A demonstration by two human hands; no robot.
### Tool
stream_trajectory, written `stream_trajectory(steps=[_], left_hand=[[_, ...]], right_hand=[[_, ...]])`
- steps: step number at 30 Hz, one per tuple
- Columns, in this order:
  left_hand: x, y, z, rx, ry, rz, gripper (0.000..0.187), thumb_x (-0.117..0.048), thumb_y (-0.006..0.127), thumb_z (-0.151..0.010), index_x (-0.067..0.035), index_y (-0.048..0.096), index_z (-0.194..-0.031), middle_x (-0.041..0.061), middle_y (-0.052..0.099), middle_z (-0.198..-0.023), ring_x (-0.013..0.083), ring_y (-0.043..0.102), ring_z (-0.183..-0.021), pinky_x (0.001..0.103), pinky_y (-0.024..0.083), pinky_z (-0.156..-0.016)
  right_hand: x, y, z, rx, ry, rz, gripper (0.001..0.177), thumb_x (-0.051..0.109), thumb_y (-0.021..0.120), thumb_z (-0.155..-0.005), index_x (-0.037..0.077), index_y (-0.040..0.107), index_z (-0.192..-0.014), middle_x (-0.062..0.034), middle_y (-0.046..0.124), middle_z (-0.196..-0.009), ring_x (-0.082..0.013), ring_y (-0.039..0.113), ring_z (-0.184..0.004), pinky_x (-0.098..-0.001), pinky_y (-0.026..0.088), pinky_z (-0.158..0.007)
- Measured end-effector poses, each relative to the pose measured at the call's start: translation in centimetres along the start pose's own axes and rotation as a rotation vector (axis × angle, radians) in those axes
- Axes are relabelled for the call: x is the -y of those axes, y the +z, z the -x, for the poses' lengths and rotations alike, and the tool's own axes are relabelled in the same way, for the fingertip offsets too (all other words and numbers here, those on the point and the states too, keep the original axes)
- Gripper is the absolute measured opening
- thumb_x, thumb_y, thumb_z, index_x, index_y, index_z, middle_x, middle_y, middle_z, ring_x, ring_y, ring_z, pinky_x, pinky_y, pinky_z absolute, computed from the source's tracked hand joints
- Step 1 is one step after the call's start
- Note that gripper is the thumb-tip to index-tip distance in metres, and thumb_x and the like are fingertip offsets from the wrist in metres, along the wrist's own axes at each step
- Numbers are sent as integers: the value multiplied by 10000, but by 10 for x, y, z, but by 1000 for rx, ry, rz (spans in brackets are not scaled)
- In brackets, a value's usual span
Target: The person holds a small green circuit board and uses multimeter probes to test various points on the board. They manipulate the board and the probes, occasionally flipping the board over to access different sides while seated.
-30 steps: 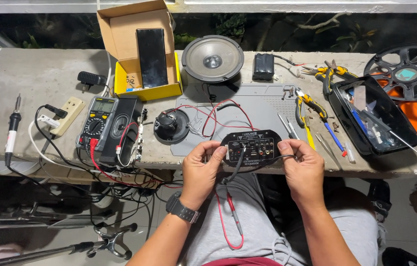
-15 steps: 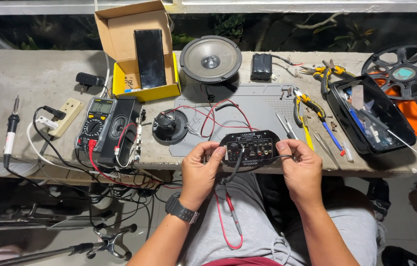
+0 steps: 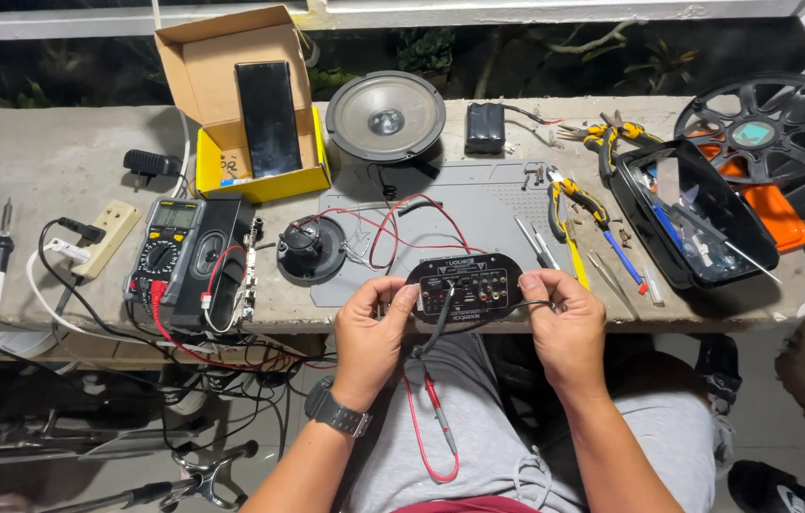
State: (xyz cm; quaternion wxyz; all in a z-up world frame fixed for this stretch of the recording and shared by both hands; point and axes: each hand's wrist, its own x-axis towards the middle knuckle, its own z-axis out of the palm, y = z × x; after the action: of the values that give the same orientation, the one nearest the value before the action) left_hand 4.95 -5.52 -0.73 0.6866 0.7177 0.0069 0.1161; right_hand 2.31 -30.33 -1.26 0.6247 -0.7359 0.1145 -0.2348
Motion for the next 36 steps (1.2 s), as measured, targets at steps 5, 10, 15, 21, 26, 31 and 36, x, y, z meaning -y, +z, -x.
stream_trajectory(steps=[5,10,15,21,26,31,36], left_hand=[[2,1,0,3,-6,-14,72,-139,935,-1013,-98,911,-1068,10,802,-717,64,598,-758,275,543,-734],[0,2,1,7,-7,-30,73,-142,934,-1015,-93,907,-1061,16,793,-710,71,590,-751,282,534,-720],[-1,2,1,12,-9,-60,61,-160,939,-1008,-110,916,-1035,17,800,-696,74,602,-741,290,548,-725],[-8,3,4,16,-16,-46,61,-164,941,-1006,-111,918,-1025,14,816,-706,68,610,-743,289,550,-720],[-2,2,2,17,-4,-51,47,-156,934,-1011,-116,915,-1024,9,807,-705,72,612,-762,294,557,-746],[-7,2,2,20,-1,-36,45,-151,929,-1014,-109,913,-1016,10,816,-708,71,622,-764,294,563,-748],[-3,2,2,26,8,-43,44,-161,933,-1012,-123,911,-1014,2,812,-702,69,623,-764,297,566,-760]], right_hand=[[-5,4,2,-20,-22,-33,97,104,796,-1152,59,855,-1215,-48,753,-763,-64,614,-595,-217,524,-585],[-7,7,7,-63,-57,-20,125,85,782,-1155,58,840,-1263,-81,789,-864,-86,640,-628,-243,548,-610],[-2,12,17,-113,-477,217,101,67,896,-1042,93,854,-1131,-97,746,-1225,-177,742,-767,-298,638,-648],[4,14,16,-50,-606,338,124,75,910,-1008,141,868,-1106,-81,702,-1294,-233,750,-765,-336,649,-680],[13,12,10,-15,-718,502,61,134,843,-1073,136,819,-1129,-104,678,-1294,-337,809,-885,-427,675,-795],[-1,14,7,-39,-783,596,79,222,797,-1123,147,784,-1144,-76,688,-1267,-351,826,-1035,-438,675,-913],[-7,12,7,-24,-782,588,62,220,793,-1125,161,794,-1147,-77,685,-1265,-363,825,-956,-452,675,-861]])
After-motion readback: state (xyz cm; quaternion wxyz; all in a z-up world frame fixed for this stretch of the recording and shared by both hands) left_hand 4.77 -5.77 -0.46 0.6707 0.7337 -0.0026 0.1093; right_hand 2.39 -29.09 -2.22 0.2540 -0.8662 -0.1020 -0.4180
